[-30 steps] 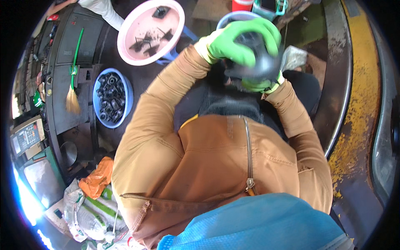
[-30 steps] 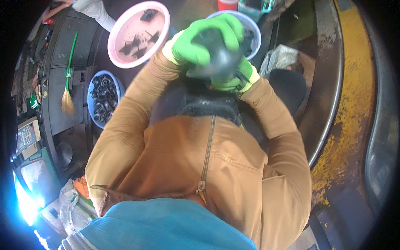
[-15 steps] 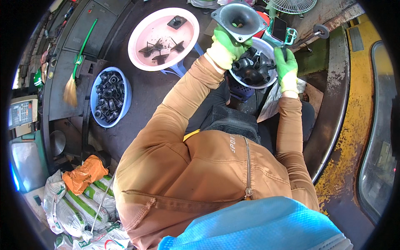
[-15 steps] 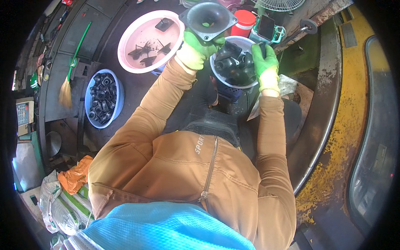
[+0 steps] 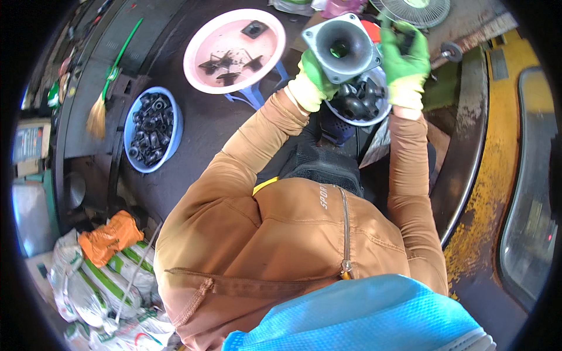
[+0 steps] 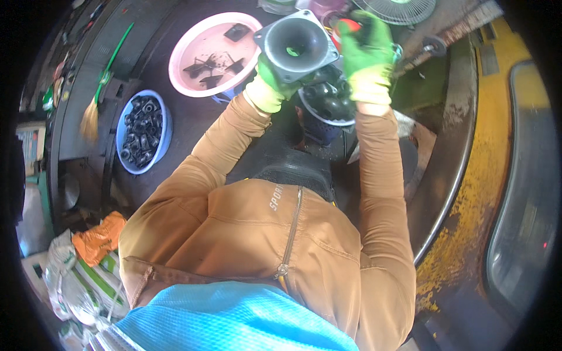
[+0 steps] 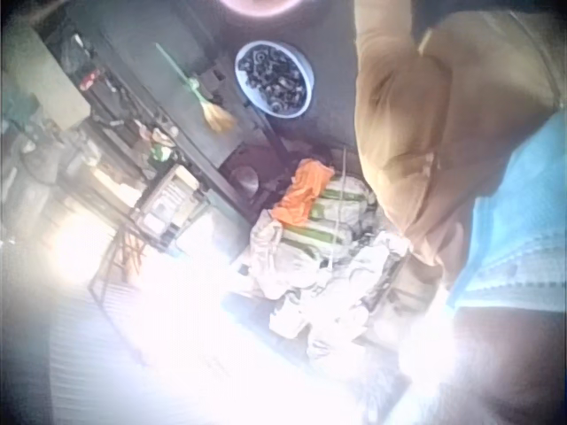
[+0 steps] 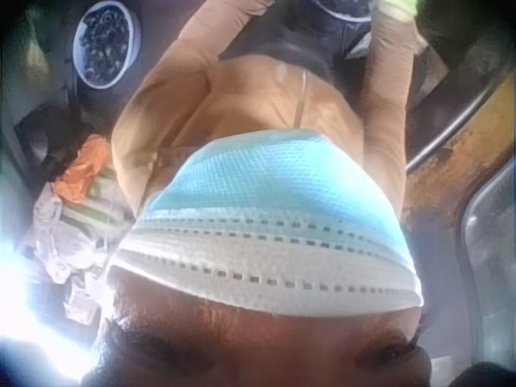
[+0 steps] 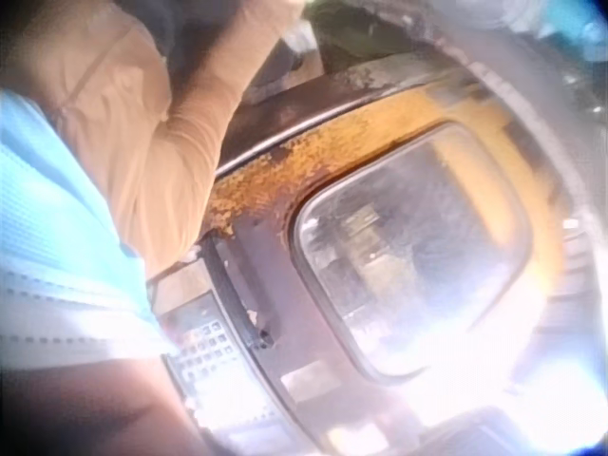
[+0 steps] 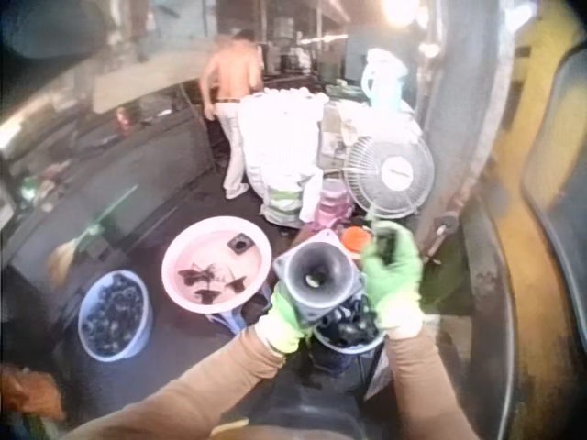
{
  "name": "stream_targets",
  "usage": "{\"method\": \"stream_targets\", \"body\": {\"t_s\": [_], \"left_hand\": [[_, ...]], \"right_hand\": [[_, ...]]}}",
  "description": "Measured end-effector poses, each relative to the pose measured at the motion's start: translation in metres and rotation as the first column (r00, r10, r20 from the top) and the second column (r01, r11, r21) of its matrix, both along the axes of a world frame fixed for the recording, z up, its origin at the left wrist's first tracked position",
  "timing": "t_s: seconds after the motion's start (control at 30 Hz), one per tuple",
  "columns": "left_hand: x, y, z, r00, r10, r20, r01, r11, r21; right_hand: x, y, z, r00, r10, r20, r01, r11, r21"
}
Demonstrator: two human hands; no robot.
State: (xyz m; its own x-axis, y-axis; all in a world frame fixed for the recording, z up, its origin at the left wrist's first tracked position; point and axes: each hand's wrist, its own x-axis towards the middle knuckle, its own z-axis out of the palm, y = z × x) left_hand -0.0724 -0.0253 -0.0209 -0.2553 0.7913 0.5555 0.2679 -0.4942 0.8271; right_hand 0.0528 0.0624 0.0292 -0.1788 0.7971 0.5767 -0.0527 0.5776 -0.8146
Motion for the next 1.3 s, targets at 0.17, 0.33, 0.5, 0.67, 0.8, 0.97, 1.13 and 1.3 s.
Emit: {"method": "stream_targets", "body": {"t_s": [0.17,0.33,0.5,0.67,0.8,0.97,1.13,1.3], "left_hand": [[-0.039,-0.022,-0.020,0.799,-0.249,0.547,0.252,0.965,0.071],[-0.095,-0.046,-0.042,0.386,-0.571,0.724,0.514,0.786,0.345],[-0.160,-0.085,-0.060,0.413,-0.521,0.747,0.392,0.842,0.370],[-0.207,-0.185,-0.137,0.795,0.565,-0.222,-0.591,0.803,-0.071],[-0.205,-0.294,-0.256,0.583,0.768,-0.265,-0.674,0.276,-0.685],[-0.248,-0.384,-0.342,0.445,0.608,-0.657,-0.667,-0.264,-0.697],[-0.384,-0.405,-0.291,-0.072,0.751,-0.657,-0.798,-0.438,-0.413],[-0.435,-0.389,-0.222,0.154,-0.512,-0.845,-0.982,-0.175,-0.072]], "right_hand": [[0.013,0.006,-0.016,0.989,-0.022,-0.146,-0.043,0.903,-0.428],[0.027,-0.009,-0.033,0.976,0.119,0.184,-0.079,0.974,-0.212],[0.029,-0.008,-0.031,0.960,0.280,0.021,-0.194,0.716,-0.671],[0.042,-0.001,-0.038,0.959,0.259,0.111,-0.074,0.611,-0.789],[0.071,0.018,-0.035,0.890,0.380,0.253,-0.007,0.566,-0.825],[0.091,0.040,-0.040,0.892,0.371,0.256,0.011,0.549,-0.835],[0.087,0.042,-0.036,0.860,0.396,0.322,0.068,0.536,-0.841],[0.089,0.028,-0.042,0.878,0.376,0.297,0.077,0.501,-0.862]]}}
